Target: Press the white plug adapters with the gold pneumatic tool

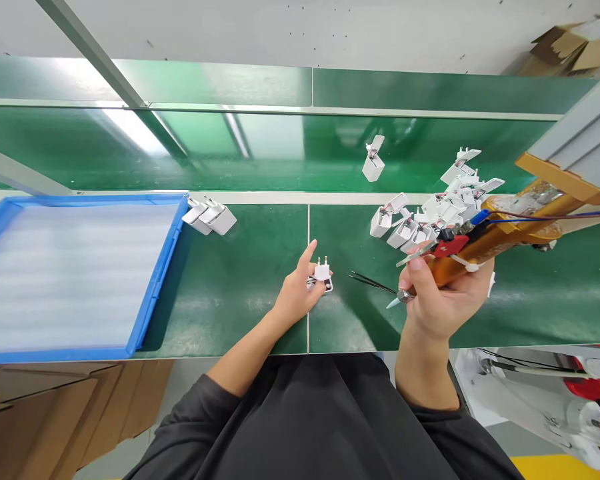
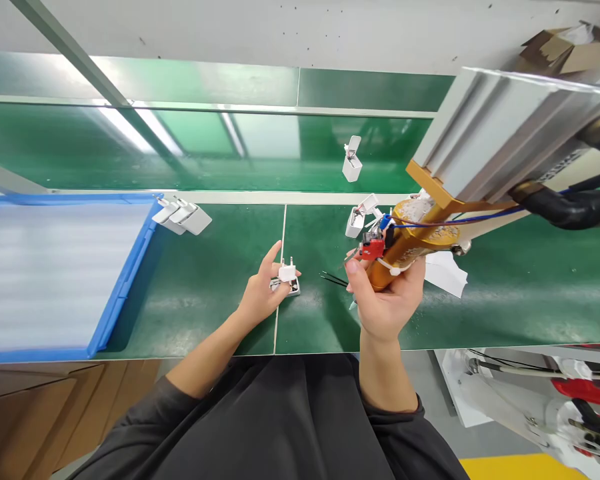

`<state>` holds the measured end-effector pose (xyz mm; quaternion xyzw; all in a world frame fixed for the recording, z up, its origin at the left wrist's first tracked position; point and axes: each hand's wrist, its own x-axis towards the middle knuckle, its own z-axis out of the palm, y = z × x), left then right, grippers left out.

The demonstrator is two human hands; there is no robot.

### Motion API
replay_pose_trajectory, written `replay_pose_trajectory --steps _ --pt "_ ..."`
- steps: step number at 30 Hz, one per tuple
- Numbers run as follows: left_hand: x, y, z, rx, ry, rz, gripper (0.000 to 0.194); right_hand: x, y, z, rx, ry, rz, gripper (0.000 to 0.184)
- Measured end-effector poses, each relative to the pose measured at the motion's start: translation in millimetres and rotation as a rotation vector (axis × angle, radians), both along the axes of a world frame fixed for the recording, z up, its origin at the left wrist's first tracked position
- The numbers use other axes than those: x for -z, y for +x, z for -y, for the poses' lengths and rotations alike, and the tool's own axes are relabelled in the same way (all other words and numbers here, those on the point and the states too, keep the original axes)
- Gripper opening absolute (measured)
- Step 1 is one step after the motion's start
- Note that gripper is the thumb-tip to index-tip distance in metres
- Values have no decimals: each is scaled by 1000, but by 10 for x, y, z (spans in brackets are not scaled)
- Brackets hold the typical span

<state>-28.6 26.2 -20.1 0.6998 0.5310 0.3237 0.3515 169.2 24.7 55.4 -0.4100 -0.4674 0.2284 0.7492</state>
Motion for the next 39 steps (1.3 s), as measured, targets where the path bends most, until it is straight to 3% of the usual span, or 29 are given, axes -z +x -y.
replay_pose_trajectory --steps 4,10,15,19,22,25,27,30,32,36,39 --pt "-1 -104 28 151 237 -203 63 3 5 9 -32 24 -6 33" --pt "-89 -164 46 198 273 -269 41 18 19 12 -35 36 0 34" --pt "-24 -171 45 213 338 -305 27 24 34 23 -25 20 -2 32" --pt "30 -150 41 178 329 -436 26 14 32 31 -6 -24 1 34" --pt "12 -130 41 247 307 -633 32 8 23 41 -10 -36 -34 34" --pt "-10 -190 -20 306 330 -705 37 9 28 63 17 -43 -80 37" --pt "-7 -335 -146 183 357 -734 38 19 44 73 45 -77 -99 40" --pt "3 -718 -446 -183 393 -826 44 38 68 73 78 -136 -117 44" --pt "7 -999 -647 -344 388 -884 45 41 72 71 92 -144 -136 45" --pt "30 -1357 -866 -477 376 -918 49 22 51 80 89 -155 -148 43" --pt "43 -1455 -896 -610 381 -850 77 18 36 92 82 -164 -130 39"
